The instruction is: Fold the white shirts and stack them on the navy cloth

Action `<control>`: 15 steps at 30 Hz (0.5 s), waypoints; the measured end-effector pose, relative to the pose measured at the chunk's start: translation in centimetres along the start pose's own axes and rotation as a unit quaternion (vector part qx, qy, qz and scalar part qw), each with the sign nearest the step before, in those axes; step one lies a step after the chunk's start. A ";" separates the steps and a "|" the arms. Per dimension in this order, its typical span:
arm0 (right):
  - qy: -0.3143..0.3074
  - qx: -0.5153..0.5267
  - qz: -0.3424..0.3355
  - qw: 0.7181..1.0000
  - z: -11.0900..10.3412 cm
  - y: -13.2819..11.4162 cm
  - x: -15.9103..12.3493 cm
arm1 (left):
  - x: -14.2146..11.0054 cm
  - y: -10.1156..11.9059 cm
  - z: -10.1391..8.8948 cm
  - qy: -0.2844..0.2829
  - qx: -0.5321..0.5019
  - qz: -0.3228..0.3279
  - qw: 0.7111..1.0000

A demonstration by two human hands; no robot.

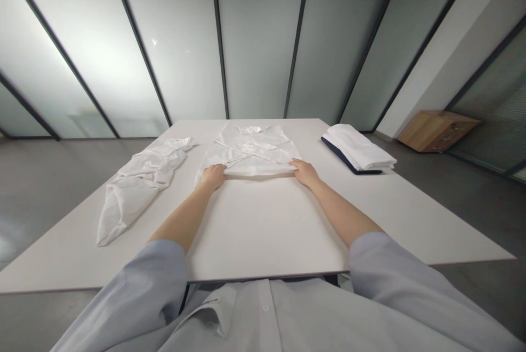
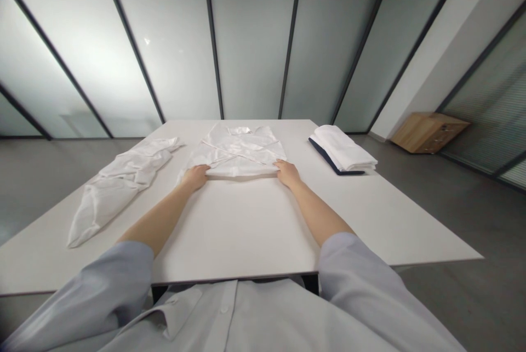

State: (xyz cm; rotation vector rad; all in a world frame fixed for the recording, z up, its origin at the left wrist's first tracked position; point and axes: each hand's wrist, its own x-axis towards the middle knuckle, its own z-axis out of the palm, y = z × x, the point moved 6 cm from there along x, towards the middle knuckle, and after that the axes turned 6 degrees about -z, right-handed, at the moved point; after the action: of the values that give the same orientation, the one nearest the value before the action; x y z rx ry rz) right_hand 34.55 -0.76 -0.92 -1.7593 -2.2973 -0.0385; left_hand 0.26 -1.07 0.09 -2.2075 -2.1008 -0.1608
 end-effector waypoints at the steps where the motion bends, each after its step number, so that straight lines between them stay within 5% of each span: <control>1: -0.013 0.008 0.005 1.000 0.1 -0.1 0.0 | 0.0 -0.1 0.2 -0.020 -0.003 -0.003 1.000; 8: -0.077 -0.038 0.070 0.994 -1.7 -0.8 -0.1 | 0.6 -0.2 -1.6 -0.052 0.041 -0.040 0.997; 15: -0.193 0.077 -0.012 0.978 -5.6 0.3 -0.4 | 1.4 -0.1 -6.5 -0.208 -0.029 0.088 0.974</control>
State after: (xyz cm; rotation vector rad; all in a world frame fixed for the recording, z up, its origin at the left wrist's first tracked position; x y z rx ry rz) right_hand 35.92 -2.03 4.42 -1.7852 -2.4962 0.5068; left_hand 0.14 -0.58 6.72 -2.6365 -2.0847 0.2822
